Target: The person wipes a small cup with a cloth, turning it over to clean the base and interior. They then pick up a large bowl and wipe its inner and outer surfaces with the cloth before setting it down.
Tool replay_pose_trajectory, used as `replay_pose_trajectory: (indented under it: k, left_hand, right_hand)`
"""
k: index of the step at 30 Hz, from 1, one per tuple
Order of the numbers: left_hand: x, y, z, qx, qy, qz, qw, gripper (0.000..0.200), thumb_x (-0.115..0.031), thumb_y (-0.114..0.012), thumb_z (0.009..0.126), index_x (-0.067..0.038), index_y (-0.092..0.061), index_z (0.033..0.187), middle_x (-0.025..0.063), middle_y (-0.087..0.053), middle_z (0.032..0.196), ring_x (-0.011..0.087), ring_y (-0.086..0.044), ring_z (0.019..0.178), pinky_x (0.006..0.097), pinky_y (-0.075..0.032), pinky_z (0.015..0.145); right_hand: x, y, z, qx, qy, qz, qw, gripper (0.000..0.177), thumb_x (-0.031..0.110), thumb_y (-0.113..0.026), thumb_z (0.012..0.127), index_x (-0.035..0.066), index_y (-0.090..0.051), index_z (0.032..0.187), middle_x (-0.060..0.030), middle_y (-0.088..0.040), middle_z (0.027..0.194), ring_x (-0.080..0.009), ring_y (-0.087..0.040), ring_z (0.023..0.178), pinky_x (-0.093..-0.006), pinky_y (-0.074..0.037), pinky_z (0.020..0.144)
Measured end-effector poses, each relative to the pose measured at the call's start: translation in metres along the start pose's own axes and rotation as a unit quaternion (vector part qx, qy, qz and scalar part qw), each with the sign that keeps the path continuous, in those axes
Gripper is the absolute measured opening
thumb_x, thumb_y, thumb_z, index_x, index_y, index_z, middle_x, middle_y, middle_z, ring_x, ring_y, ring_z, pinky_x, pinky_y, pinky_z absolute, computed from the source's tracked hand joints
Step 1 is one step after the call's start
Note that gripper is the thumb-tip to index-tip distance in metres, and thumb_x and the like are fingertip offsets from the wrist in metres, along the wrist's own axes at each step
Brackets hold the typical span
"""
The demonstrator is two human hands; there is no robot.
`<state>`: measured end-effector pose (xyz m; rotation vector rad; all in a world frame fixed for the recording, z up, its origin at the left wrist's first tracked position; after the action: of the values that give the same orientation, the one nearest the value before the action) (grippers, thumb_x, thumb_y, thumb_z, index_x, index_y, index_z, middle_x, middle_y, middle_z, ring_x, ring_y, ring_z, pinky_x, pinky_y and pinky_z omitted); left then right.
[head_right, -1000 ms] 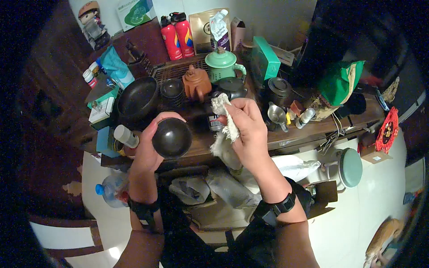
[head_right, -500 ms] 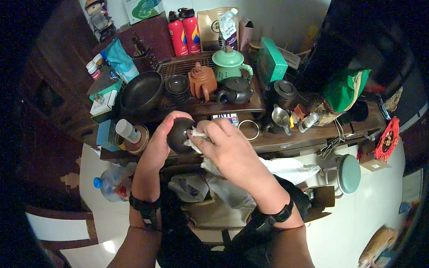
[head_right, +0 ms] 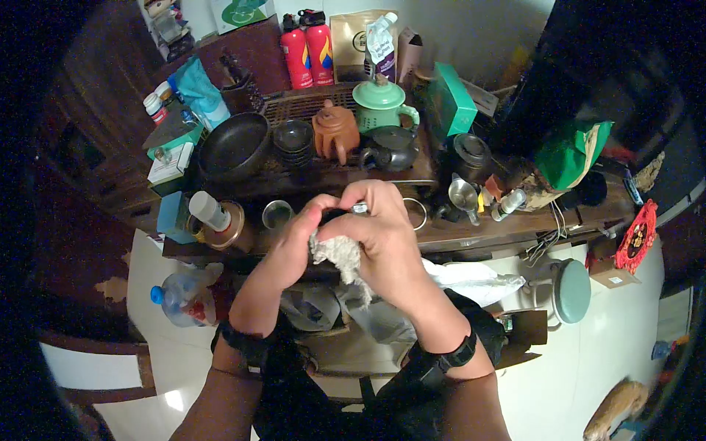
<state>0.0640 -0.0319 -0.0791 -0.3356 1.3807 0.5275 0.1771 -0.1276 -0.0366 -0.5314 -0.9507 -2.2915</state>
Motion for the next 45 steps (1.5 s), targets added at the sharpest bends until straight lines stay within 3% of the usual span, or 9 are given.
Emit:
replay_pose_trajectory:
  k: [7, 10, 15, 18, 20, 26, 33, 39, 45]
  left_hand:
    - [-0.024, -0.007, -0.006, -0.099, -0.019, 0.125, 0.987, 0.030, -0.027, -0.035, 0.096, -0.005, -0.047, 0.112, 0.0120, -0.057, 0.088, 0.0210, -0.056, 0.080, 0.0315, -0.043, 0.072]
    - [-0.022, -0.006, -0.004, -0.150, -0.100, 0.199, 0.963, 0.024, -0.024, -0.043, 0.093, -0.005, -0.048, 0.107, 0.0165, -0.056, 0.077, 0.0298, -0.057, 0.070, 0.0355, -0.044, 0.063]
    - [-0.016, 0.001, -0.003, -0.153, -0.103, 0.199, 0.962, 0.024, -0.023, -0.042, 0.094, -0.005, -0.048, 0.108, 0.0168, -0.057, 0.080, 0.0317, -0.058, 0.074, 0.0352, -0.044, 0.066]
    - [-0.010, 0.024, 0.001, -0.208, -0.105, 0.199, 0.952, 0.032, -0.031, -0.033, 0.097, -0.005, -0.045, 0.112, 0.0143, -0.056, 0.083, 0.0247, -0.058, 0.067, 0.0352, -0.045, 0.065]
    - [-0.013, 0.043, 0.000, -0.238, 0.084, 0.055, 0.966, 0.034, -0.029, -0.027, 0.097, -0.006, -0.043, 0.117, 0.0095, -0.055, 0.102, 0.0172, -0.054, 0.085, 0.0274, -0.043, 0.063]
    - [-0.009, 0.089, 0.005, -0.366, 0.064, -0.091, 0.924, 0.033, -0.021, -0.032, 0.093, -0.008, -0.038, 0.122, 0.0080, -0.054, 0.102, 0.0140, -0.054, 0.072, 0.0248, -0.045, 0.058]
    - [-0.009, 0.107, 0.037, -0.352, -0.008, 0.151, 0.924, 0.022, -0.015, -0.040, 0.091, -0.008, -0.054, 0.107, 0.0096, -0.057, 0.090, 0.0122, -0.058, 0.061, 0.0256, -0.047, 0.052]
    - [-0.006, 0.117, 0.097, -0.304, -0.046, 0.464, 0.831, 0.022, -0.022, -0.044, 0.091, -0.008, -0.058, 0.101, 0.0170, -0.057, 0.093, 0.0336, -0.060, 0.078, 0.0399, -0.049, 0.069]
    - [0.009, 0.125, 0.118, -0.270, -0.007, 0.513, 0.815, 0.023, -0.021, -0.045, 0.088, -0.008, -0.062, 0.095, 0.0181, -0.057, 0.096, 0.0368, -0.058, 0.084, 0.0436, -0.047, 0.075]
  right_hand:
    - [0.008, -0.004, -0.004, -0.071, -0.043, -0.192, 0.978, 0.033, -0.015, -0.052, 0.055, 0.001, -0.062, 0.082, -0.0123, -0.055, 0.084, -0.0275, -0.055, 0.078, -0.0338, -0.045, 0.067]
    - [-0.001, -0.003, -0.005, 0.010, -0.103, -0.116, 0.988, 0.034, -0.013, -0.051, 0.055, 0.002, -0.062, 0.084, -0.0136, -0.053, 0.082, -0.0335, -0.053, 0.078, -0.0404, -0.045, 0.069]
    - [-0.030, 0.005, -0.005, 0.216, -0.162, 0.280, 0.921, 0.022, -0.009, -0.061, 0.068, -0.002, -0.062, 0.090, -0.0074, -0.061, 0.084, -0.0150, -0.057, 0.080, -0.0263, -0.045, 0.073]
    - [-0.032, 0.021, -0.002, 0.200, -0.150, 0.410, 0.877, 0.018, -0.004, -0.069, 0.068, -0.001, -0.063, 0.085, -0.0059, -0.060, 0.083, -0.0146, -0.056, 0.079, -0.0260, -0.045, 0.072]
    - [-0.034, 0.029, -0.003, 0.167, -0.155, 0.436, 0.871, 0.018, 0.002, -0.073, 0.067, 0.001, -0.064, 0.083, -0.0058, -0.059, 0.083, -0.0144, -0.055, 0.079, -0.0257, -0.043, 0.071]
    - [-0.042, 0.044, 0.000, 0.097, -0.153, 0.453, 0.873, 0.020, 0.009, -0.075, 0.067, 0.001, -0.063, 0.081, -0.0064, -0.057, 0.082, -0.0149, -0.053, 0.077, -0.0267, -0.042, 0.069]
    - [-0.046, 0.052, 0.003, 0.058, -0.139, 0.472, 0.868, 0.018, 0.007, -0.074, 0.067, 0.001, -0.063, 0.080, -0.0061, -0.057, 0.082, -0.0144, -0.053, 0.076, -0.0261, -0.042, 0.068]
    - [-0.047, 0.054, 0.002, 0.053, -0.152, 0.484, 0.860, 0.018, 0.006, -0.074, 0.066, 0.002, -0.064, 0.080, -0.0061, -0.057, 0.082, -0.0140, -0.054, 0.076, -0.0252, -0.043, 0.069]
    - [-0.048, 0.060, 0.001, 0.049, -0.150, 0.490, 0.857, 0.019, 0.006, -0.075, 0.065, 0.001, -0.064, 0.079, -0.0065, -0.058, 0.083, -0.0144, -0.054, 0.076, -0.0257, -0.043, 0.069]
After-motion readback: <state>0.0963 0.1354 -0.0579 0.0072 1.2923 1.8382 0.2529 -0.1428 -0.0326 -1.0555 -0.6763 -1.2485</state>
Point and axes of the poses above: each hand's wrist, its own z-axis towards the middle knuckle, its own y-axis out of the back of the hand, x = y × z, the point moved 2 cm from there along z, towards the middle knuckle
